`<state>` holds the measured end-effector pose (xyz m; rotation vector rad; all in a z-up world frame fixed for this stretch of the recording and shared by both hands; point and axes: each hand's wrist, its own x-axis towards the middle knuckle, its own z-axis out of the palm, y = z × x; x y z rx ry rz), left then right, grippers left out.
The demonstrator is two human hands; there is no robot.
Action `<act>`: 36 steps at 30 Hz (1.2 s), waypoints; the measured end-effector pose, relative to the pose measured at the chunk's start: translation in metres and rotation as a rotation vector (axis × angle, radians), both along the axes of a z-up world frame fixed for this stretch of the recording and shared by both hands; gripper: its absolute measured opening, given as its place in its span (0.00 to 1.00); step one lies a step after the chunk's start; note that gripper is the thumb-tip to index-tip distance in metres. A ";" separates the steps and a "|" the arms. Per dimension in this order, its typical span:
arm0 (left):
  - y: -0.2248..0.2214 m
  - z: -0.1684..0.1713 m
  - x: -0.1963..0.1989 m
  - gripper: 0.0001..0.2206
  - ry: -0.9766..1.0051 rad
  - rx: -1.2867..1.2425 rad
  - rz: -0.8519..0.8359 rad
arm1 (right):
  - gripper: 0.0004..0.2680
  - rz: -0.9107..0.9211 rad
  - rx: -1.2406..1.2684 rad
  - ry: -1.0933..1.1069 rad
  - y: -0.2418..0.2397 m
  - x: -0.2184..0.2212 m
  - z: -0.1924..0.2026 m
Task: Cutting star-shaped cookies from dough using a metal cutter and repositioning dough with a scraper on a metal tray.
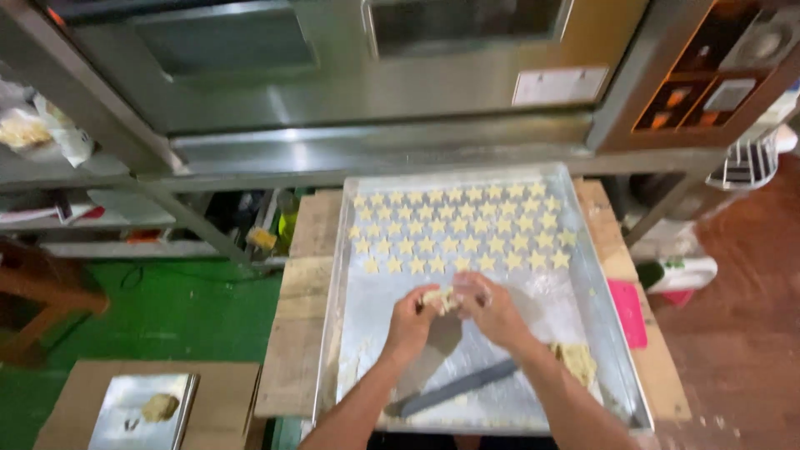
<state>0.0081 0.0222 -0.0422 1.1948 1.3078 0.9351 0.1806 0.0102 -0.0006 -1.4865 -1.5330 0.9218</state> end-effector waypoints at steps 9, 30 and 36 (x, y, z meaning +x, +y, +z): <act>0.008 -0.032 0.001 0.09 -0.641 -0.142 0.093 | 0.08 -0.205 0.237 0.085 -0.019 0.098 0.009; -0.009 -0.005 0.007 0.06 -0.094 0.059 -0.063 | 0.13 -0.260 -0.230 -0.913 -0.133 0.130 -0.051; -0.007 -0.004 0.004 0.07 -0.094 0.055 -0.063 | 0.07 -0.261 -0.237 -0.678 -0.122 0.157 -0.054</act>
